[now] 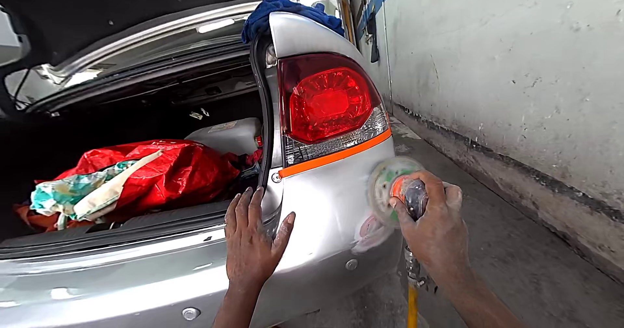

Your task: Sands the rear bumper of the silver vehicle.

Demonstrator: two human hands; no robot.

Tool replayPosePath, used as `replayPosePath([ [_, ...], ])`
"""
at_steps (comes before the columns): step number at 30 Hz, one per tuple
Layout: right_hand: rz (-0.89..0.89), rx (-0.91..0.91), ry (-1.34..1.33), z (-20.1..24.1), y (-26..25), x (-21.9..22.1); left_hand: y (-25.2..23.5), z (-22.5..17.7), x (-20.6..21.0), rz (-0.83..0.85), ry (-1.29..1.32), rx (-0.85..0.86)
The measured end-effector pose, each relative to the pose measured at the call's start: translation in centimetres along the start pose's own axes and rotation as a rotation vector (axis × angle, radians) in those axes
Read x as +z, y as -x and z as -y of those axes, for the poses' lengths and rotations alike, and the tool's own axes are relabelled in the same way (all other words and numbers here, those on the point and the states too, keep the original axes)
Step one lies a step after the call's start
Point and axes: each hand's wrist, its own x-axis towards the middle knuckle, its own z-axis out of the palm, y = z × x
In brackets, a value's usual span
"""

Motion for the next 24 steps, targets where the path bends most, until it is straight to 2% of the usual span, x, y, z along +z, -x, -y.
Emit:
replayPosePath([
  [5, -0.026, -0.029, -0.006, -0.32, 0.29, 0.13, -0.03, 0.0, 0.0, -0.009, -0.004, 0.001],
  [9, -0.034, 0.03, -0.026, -0.53, 0.3, 0.04, 0.13, -0.11, 0.02, -0.004, -0.004, 0.0],
  [13, -0.048, -0.032, -0.027, -0.7, 0.56, 0.27, 0.03, 0.05, 0.05, -0.009, -0.002, 0.008],
  [16, -0.049, 0.038, -0.037, -0.63, 0.27, 0.15, 0.16, -0.06, 0.03, 0.0, -0.002, 0.004],
  [20, -0.05, 0.001, -0.033, -0.74, 0.5, 0.23, 0.06, 0.06, -0.02, 0.002, 0.0, 0.006],
  [24, -0.063, 0.064, -0.029, -0.6, 0.29, 0.17, 0.11, -0.12, 0.05, -0.007, 0.0, 0.011],
])
